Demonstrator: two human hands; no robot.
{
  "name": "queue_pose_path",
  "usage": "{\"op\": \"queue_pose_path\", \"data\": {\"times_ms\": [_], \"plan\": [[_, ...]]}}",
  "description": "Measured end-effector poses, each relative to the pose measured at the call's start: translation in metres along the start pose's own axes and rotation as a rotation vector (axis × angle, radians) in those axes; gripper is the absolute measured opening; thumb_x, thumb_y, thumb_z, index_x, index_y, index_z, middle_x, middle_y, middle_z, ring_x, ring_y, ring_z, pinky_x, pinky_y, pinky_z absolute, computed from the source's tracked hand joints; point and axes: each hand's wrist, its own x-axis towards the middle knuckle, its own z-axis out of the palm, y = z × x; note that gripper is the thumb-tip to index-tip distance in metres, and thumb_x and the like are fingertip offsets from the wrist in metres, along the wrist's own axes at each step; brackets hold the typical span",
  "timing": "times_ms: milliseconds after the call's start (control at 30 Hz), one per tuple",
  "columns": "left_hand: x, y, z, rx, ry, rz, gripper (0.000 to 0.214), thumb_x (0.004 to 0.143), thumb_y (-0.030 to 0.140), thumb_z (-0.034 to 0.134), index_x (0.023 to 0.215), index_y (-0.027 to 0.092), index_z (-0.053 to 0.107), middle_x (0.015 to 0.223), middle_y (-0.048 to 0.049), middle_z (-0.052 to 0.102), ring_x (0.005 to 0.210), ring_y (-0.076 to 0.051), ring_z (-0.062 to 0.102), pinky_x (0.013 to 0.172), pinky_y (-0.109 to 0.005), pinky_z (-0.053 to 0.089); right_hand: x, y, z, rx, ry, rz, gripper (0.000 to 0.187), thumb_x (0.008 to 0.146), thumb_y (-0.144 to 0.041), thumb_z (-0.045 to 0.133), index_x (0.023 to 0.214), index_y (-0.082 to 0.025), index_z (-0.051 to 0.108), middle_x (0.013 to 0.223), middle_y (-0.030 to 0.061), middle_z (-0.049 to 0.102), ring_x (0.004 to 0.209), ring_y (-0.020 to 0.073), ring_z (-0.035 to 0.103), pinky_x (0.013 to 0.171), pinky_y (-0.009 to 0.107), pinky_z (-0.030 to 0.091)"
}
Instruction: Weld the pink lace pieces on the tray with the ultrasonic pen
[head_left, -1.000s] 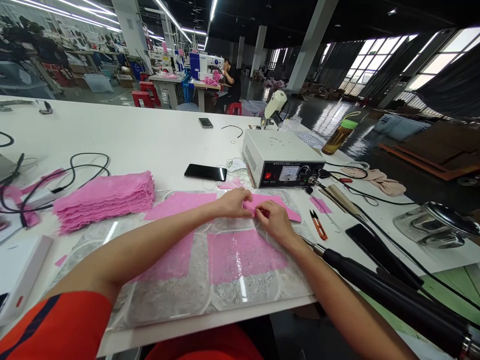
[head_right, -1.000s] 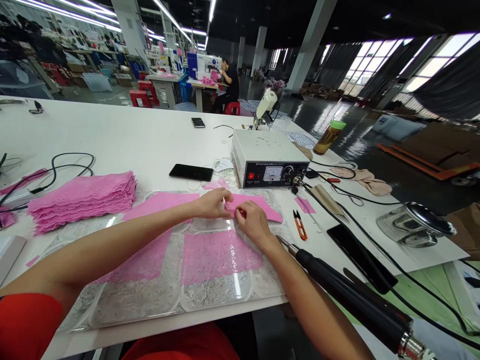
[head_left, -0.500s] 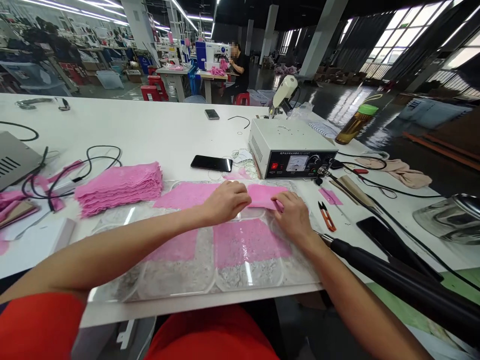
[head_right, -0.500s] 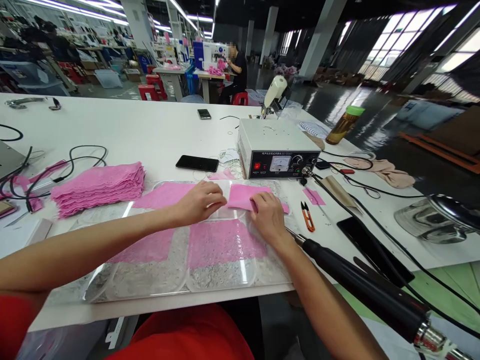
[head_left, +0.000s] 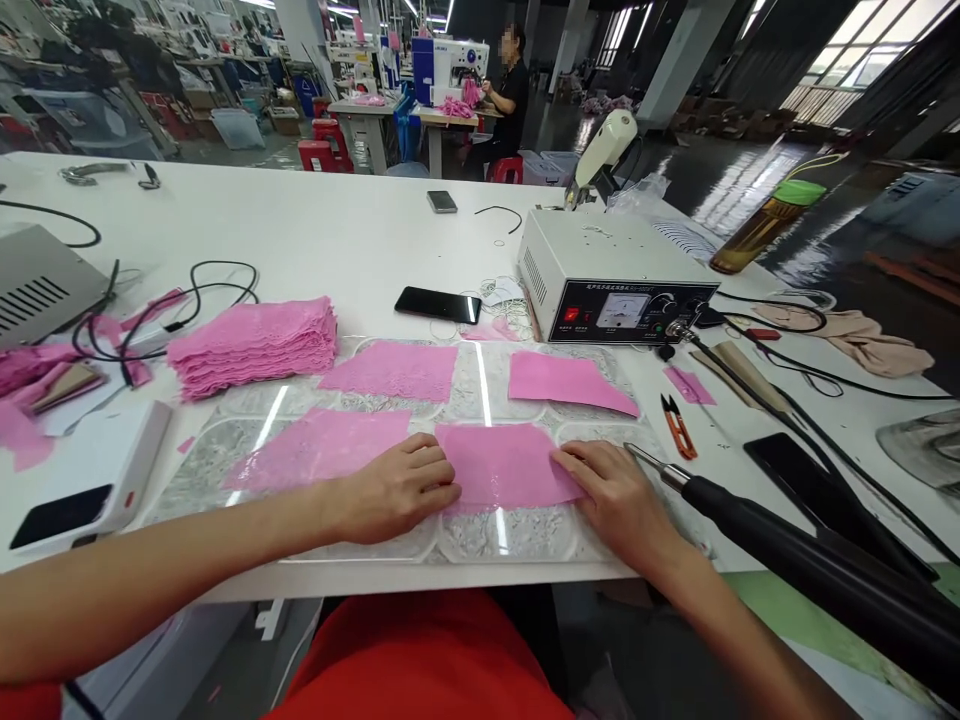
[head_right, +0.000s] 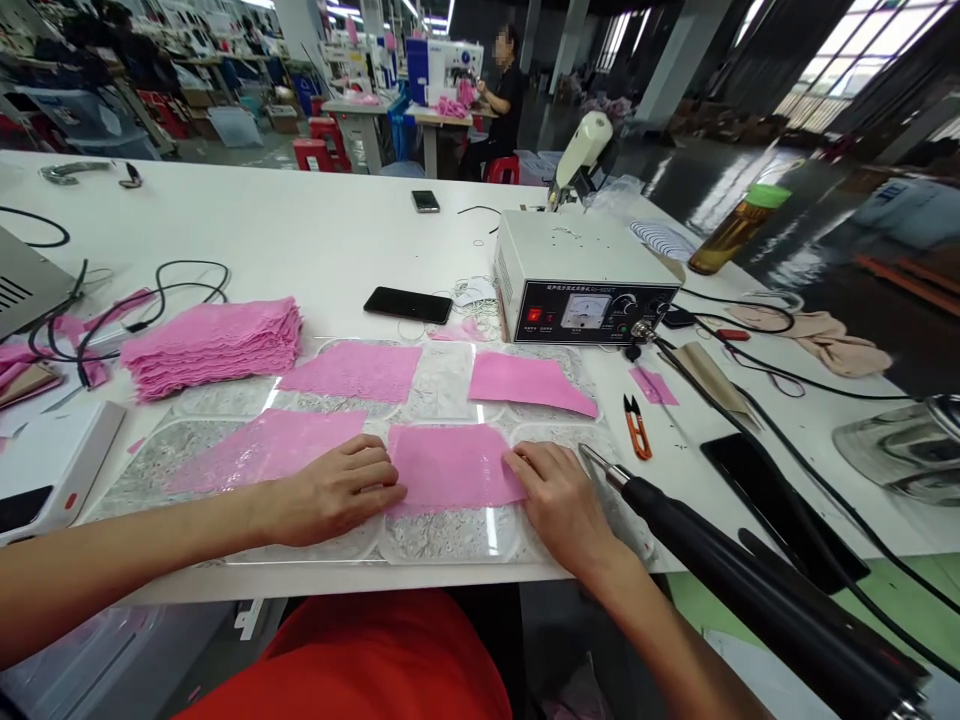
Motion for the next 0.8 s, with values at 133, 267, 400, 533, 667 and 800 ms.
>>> {"op": "queue_pose_path", "data": {"times_ms": [133, 267, 400, 533, 667, 800], "plan": [[0.0038, 0.0035, -0.0006, 0.008, 0.008, 0.059, 0.018, 0.092, 0.008, 0.043, 0.092, 0.014, 0.061, 0.077, -0.004, 0.059, 0.07, -0.016, 0.048, 0.08, -0.032, 0.038, 0.0, 0.0038, -0.0016, -0.076, -0.016, 0.002, 0.055, 0.073, 0.007, 0.035, 0.113, -0.019, 0.063, 0.105, 0.0102, 0.067, 0.097, 0.0237, 0.059, 0.082, 0.039, 0.049], [0.0067, 0.0044, -0.0015, 0.028, -0.015, 0.057, 0.017, 0.09, 0.007, 0.045, 0.088, 0.015, 0.06, 0.077, -0.0043, 0.058, 0.068, -0.016, 0.045, 0.075, -0.032, 0.037, 0.0023, 0.0038, -0.0045, -0.096, -0.013, 0.025, 0.057, 0.069, 0.009, 0.036, 0.112, -0.017, 0.062, 0.106, 0.0105, 0.066, 0.097, 0.0238, 0.059, 0.08, 0.037, 0.051], [0.0075, 0.0029, -0.0019, 0.028, -0.015, 0.054, 0.017, 0.091, 0.009, 0.045, 0.087, 0.016, 0.06, 0.076, -0.0042, 0.057, 0.067, -0.016, 0.043, 0.073, -0.032, 0.035, 0.0032, 0.0026, -0.0055, -0.079, -0.017, 0.049, 0.058, 0.066, 0.009, 0.036, 0.111, -0.015, 0.062, 0.106, 0.0108, 0.066, 0.096, 0.0241, 0.059, 0.081, 0.038, 0.052], [0.0075, 0.0018, -0.0002, 0.014, -0.003, 0.038, 0.019, 0.092, 0.008, 0.043, 0.085, 0.015, 0.059, 0.075, -0.0036, 0.057, 0.067, -0.016, 0.042, 0.072, -0.031, 0.034, 0.0029, 0.0032, -0.0051, -0.051, -0.004, 0.05, 0.059, 0.063, 0.01, 0.037, 0.111, -0.014, 0.062, 0.106, 0.0109, 0.066, 0.097, 0.0247, 0.059, 0.082, 0.038, 0.053], [0.0074, 0.0019, 0.0021, -0.011, 0.0, 0.005, 0.018, 0.092, 0.01, 0.044, 0.084, 0.015, 0.059, 0.074, -0.003, 0.056, 0.068, -0.016, 0.042, 0.071, -0.031, 0.033, 0.0027, 0.0046, -0.0049, -0.048, 0.003, 0.055, 0.061, 0.062, 0.01, 0.036, 0.112, -0.015, 0.061, 0.107, 0.0103, 0.066, 0.097, 0.0239, 0.06, 0.082, 0.038, 0.055], [0.0068, 0.0022, 0.0015, -0.017, -0.004, -0.02, 0.022, 0.093, 0.008, 0.04, 0.083, 0.016, 0.058, 0.075, -0.0034, 0.056, 0.068, -0.016, 0.041, 0.071, -0.031, 0.033, 0.0023, 0.0041, -0.0055, -0.054, 0.015, 0.04, 0.065, 0.06, 0.009, 0.037, 0.116, -0.014, 0.059, 0.107, 0.0112, 0.066, 0.098, 0.0251, 0.06, 0.081, 0.04, 0.056]]}}
